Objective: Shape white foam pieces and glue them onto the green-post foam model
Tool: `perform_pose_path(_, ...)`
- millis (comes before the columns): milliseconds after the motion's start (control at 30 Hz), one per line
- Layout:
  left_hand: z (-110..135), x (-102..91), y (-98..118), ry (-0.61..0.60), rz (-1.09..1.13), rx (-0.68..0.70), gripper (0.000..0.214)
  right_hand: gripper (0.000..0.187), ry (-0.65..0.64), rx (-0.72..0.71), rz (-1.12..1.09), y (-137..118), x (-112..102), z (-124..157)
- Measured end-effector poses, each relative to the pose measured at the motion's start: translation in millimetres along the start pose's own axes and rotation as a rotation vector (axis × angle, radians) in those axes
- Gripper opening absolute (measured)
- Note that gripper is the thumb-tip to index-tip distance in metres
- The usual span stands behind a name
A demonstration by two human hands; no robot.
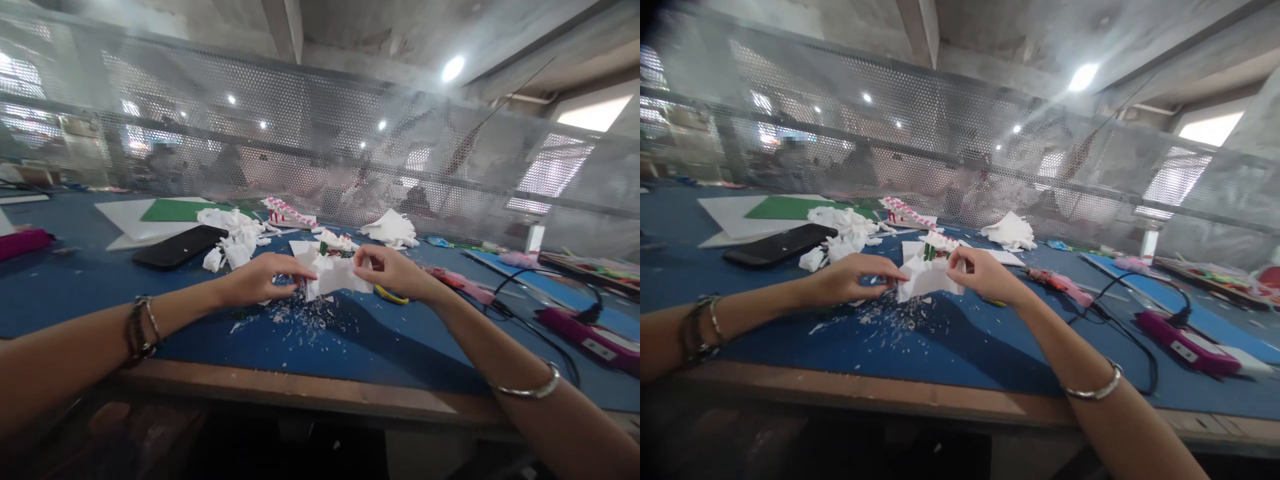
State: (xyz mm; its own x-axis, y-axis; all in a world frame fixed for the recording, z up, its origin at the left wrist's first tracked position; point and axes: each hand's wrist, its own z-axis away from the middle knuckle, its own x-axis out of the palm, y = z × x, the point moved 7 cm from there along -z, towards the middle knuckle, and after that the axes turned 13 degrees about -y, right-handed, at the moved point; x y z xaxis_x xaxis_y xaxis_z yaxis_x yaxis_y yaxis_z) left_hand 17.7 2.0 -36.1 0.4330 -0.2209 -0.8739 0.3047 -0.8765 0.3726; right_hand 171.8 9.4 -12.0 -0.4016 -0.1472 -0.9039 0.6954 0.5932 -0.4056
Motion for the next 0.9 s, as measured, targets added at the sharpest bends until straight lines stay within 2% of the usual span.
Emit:
perform_pose_path(100,2,1.7,8,0.014,-0.230,0.070,0.022,0.018,-0.009,-0.015,0.117,-1,1,0)
perform_pose_path(167,4,1.5,14,0.043,-0.390,0.120,0.021,0.021,-0.012,-0.017,0.166,-1,0,0)
perform_pose_path(300,13,-4.1,24,0.226,-0.706,0.169,0.018,0.021,0.006,-0.076,0.294,-6,0,-2)
perform_pose_path(367,16,-2.2,31,0.273,-0.819,0.215,0.014,0.022,0.000,-0.113,0.344,-7,4,-5)
perform_pose_path(467,17,9.1,43,0.204,-0.884,0.362,0.011,0.026,-0.041,-0.162,0.378,-6,15,-9)
perform_pose_path(567,15,17.1,48,0.104,-0.865,0.430,0.013,0.032,-0.105,-0.189,0.402,-3,30,-13)
perform_pose_path(667,11,21.2,46,0.000,-0.795,0.403,0.018,0.032,-0.149,-0.165,0.440,0,38,-16)
perform_pose_path(833,5,32.8,36,-0.238,-0.714,0.278,0.019,0.028,-0.166,-0.101,0.481,1,36,-15)
perform_pose_path(900,3,29.8,31,-0.230,-0.666,0.184,0.013,0.029,-0.182,-0.087,0.493,1,35,-15)
